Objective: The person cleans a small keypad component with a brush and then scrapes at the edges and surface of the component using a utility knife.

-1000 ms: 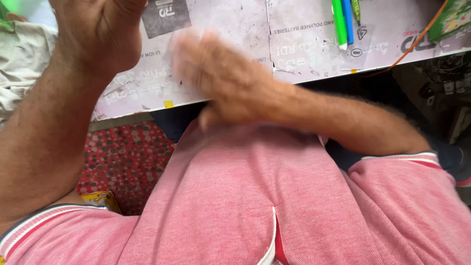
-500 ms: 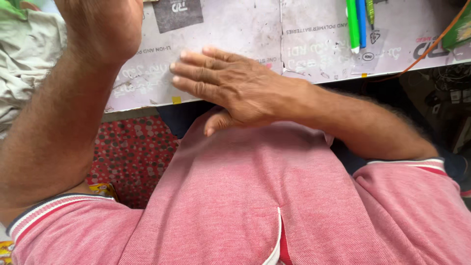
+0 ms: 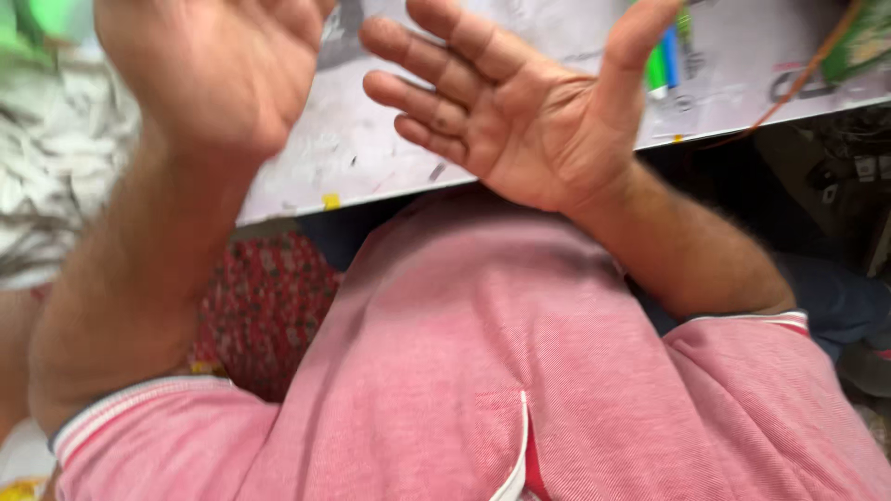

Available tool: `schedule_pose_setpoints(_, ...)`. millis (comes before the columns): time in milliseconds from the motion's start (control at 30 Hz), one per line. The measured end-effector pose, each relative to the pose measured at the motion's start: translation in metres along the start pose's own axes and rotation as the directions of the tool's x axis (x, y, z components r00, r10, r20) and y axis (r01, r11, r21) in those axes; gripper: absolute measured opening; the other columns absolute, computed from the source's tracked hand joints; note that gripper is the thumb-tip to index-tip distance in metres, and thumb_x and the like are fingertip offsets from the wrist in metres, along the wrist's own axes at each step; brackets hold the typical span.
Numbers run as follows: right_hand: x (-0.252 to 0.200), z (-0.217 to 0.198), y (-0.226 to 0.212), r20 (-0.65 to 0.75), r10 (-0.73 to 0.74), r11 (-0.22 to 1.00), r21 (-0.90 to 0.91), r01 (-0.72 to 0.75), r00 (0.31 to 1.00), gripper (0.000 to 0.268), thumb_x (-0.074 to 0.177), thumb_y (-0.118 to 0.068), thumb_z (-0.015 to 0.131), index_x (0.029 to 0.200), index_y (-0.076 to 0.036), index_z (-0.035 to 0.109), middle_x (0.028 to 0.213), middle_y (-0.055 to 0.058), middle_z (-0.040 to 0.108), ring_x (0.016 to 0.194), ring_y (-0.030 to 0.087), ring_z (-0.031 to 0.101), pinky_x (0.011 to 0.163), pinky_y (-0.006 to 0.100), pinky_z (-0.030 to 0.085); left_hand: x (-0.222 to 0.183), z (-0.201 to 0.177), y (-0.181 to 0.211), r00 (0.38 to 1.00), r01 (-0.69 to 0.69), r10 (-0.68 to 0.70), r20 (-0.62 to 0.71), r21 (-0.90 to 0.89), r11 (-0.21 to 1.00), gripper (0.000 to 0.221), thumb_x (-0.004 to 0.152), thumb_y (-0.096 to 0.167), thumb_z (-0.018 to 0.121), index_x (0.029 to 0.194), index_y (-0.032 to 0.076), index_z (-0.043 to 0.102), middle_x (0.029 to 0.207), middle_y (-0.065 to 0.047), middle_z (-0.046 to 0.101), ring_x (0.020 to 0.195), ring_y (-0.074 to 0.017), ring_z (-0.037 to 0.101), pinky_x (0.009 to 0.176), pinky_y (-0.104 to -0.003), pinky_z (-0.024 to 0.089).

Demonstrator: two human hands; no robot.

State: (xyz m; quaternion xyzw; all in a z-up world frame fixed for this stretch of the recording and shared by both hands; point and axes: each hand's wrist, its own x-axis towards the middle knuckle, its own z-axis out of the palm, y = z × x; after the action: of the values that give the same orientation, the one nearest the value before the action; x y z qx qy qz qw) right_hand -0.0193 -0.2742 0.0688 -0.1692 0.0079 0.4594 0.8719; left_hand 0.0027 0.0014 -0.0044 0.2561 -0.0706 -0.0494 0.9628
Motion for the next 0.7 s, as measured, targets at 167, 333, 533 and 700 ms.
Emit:
schedule_pose_setpoints(167, 0.0, -0.026, -0.003, -0.216, -0.06, 0.912, 0.385, 0.142, 0.975, 0.14, 0.06, -0.098, 0.021, 0.164, -0.005, 0.013, 0.171, 0.022, 0.014, 0.154, 0.039, 0.021, 0.126, 0.052, 0.02, -0.007, 0.021, -0.027, 0.948, -0.319, 0.245, 0.206, 0.555, 0.769, 0.045, 0.115, 0.049, 0.057, 0.124, 0.005, 0.056, 0.12, -0.008, 0.058, 0.108, -0.0232, 0.051, 0.102, -0.04, 0.039)
schedule_pose_setpoints(333, 0.006, 0.003, -0.002, -0.09, -0.077, 0.949, 0.299, 0.101, 0.993, 0.135, 0.065, -0.095, 0.022, 0.17, -0.011, 0.014, 0.174, 0.023, 0.017, 0.156, 0.039, 0.021, 0.129, 0.054, 0.021, -0.039, 0.068, -0.066, 0.664, -0.743, -0.217, 0.716, 0.597, -0.303, 0.087, 0.105, 0.067, 0.058, 0.151, -0.006, 0.053, 0.157, -0.025, 0.044, 0.147, -0.0409, 0.038, 0.12, -0.059, 0.017)
schedule_pose_setpoints(533, -0.008, 0.016, -0.012, -0.106, 0.003, 0.915, 0.402, 0.04, 0.994, 0.134, 0.066, -0.094, 0.018, 0.17, -0.01, 0.013, 0.176, 0.025, 0.017, 0.159, 0.044, 0.023, 0.126, 0.055, 0.025, -0.088, 0.106, -0.005, 0.949, -0.31, -0.252, 0.19, 0.714, -0.628, 0.084, 0.103, 0.071, 0.05, 0.149, 0.001, 0.049, 0.155, -0.013, 0.039, 0.155, -0.0296, 0.036, 0.133, -0.065, 0.01)
schedule_pose_setpoints(700, 0.006, 0.017, 0.007, 0.073, 0.002, 0.994, 0.113, -0.01, 0.997, 0.127, 0.074, -0.09, 0.027, 0.168, -0.007, 0.012, 0.174, 0.016, 0.017, 0.157, 0.029, 0.023, 0.132, 0.044, 0.025, -0.064, 0.087, -0.033, 0.682, -0.616, -0.319, 0.658, 0.282, -0.735, 0.09, 0.107, 0.078, 0.035, 0.162, 0.007, 0.033, 0.168, -0.013, 0.025, 0.151, -0.031, 0.032, 0.128, -0.057, -0.001)
